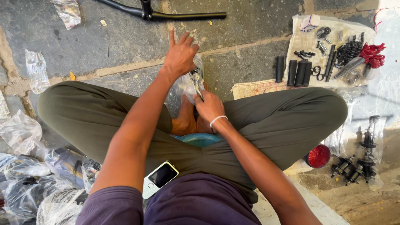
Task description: The person opens plastic bags to remove bicycle components like a disc brake rotor and a brake caliper. They then use a hex key to tighten small bolts on the caliper assembly while sitting on the floor surrounded by various bike parts.
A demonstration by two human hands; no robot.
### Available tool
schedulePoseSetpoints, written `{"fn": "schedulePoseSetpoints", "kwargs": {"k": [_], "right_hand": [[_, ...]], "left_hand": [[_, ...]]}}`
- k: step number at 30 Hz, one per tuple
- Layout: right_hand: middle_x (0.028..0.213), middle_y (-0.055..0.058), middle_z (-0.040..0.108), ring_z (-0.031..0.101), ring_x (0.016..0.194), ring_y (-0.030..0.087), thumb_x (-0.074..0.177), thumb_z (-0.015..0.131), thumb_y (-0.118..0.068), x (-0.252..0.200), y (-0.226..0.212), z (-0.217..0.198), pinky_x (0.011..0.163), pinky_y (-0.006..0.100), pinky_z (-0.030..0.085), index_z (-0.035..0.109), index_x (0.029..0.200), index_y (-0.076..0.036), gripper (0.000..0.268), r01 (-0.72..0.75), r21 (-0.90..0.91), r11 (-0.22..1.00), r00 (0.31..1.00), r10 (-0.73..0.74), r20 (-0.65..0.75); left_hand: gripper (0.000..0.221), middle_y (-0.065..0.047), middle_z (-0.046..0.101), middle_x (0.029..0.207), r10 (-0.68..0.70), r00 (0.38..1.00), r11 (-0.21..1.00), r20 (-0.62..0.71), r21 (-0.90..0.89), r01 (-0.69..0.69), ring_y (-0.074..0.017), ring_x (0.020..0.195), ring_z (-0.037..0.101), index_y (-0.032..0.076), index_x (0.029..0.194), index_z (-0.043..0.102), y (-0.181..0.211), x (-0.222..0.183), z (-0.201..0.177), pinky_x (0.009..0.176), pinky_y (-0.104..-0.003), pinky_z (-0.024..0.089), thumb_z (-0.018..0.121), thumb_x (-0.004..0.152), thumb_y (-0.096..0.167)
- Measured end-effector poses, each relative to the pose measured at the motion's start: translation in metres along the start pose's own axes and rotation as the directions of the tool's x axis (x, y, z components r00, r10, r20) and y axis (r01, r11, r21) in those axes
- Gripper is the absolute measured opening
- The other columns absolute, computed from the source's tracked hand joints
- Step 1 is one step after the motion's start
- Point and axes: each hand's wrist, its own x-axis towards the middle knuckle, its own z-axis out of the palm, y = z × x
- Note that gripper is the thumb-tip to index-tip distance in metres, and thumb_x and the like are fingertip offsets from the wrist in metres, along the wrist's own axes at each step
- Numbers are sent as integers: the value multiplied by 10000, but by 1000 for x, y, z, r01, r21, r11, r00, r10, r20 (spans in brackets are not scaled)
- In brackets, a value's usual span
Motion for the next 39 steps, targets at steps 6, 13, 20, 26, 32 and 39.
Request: {"fn": "schedulePoseSetpoints", "kwargs": {"k": [6, 13, 20, 26, 32, 39], "right_hand": [[972, 306, 704, 665, 909, 501, 933, 633, -352, 47, 4, 1, 806, 568, 502, 678, 1007, 10, 372, -60, 31, 998, 945, 67, -321], [1044, 316, 692, 681, 972, 472, 850, 711, -369, 107, 3, -16, 840, 530, 543, 708, 951, 34, 415, -69, -247, 966, 995, 50, -83], [872, 276, 712, 711, 789, 470, 844, 636, -158, 147, 63, -24, 702, 543, 564, 737, 866, -10, 180, 112, -436, 893, 929, -250, -273], [883, 279, 711, 690, 840, 487, 916, 659, -259, 166, 113, -29, 757, 577, 534, 742, 920, -28, 246, -112, -359, 927, 930, -29, -367], [859, 194, 699, 607, 731, 360, 910, 735, -371, 187, 161, -12, 599, 489, 465, 750, 960, -34, 340, -385, 1, 923, 916, 382, -119], [791, -2, 686, 493, 588, 129, 832, 677, -215, 201, 162, -35, 460, 313, 398, 700, 994, -70, 219, -388, 719, 577, 840, 542, 18]], "left_hand": [[178, -199, 723, 980, -78, 964, 959, 255, -244, 142, -404, 960, 697, 63, 885, 743, 3, 5, 19, 873, -532, 544, 688, 734, 138], [243, -250, 703, 853, -396, 918, 734, -30, -611, 296, -462, 833, 681, 43, 903, 764, 16, -14, 9, 768, -528, 536, 619, 729, 130], [119, -83, 677, 684, -857, 460, -67, 231, -936, 344, -177, 586, 622, -16, 833, 705, -28, -7, 51, 530, -335, 486, 626, 870, 65], [71, -131, 664, 722, -902, 68, -411, 427, -895, 173, -184, 562, 546, -76, 814, 651, -73, -37, 109, 475, -339, 418, 614, 855, -32], [110, -115, 667, 764, -883, 94, -424, 460, -867, 263, -192, 675, 573, -23, 865, 668, -58, -65, 136, 619, -356, 450, 636, 921, 66], [399, -205, 572, 996, -928, 287, 369, -236, -494, 788, -375, 945, 550, -29, 1019, 642, -30, -54, 83, 830, -561, 468, 789, 653, 32]]}}
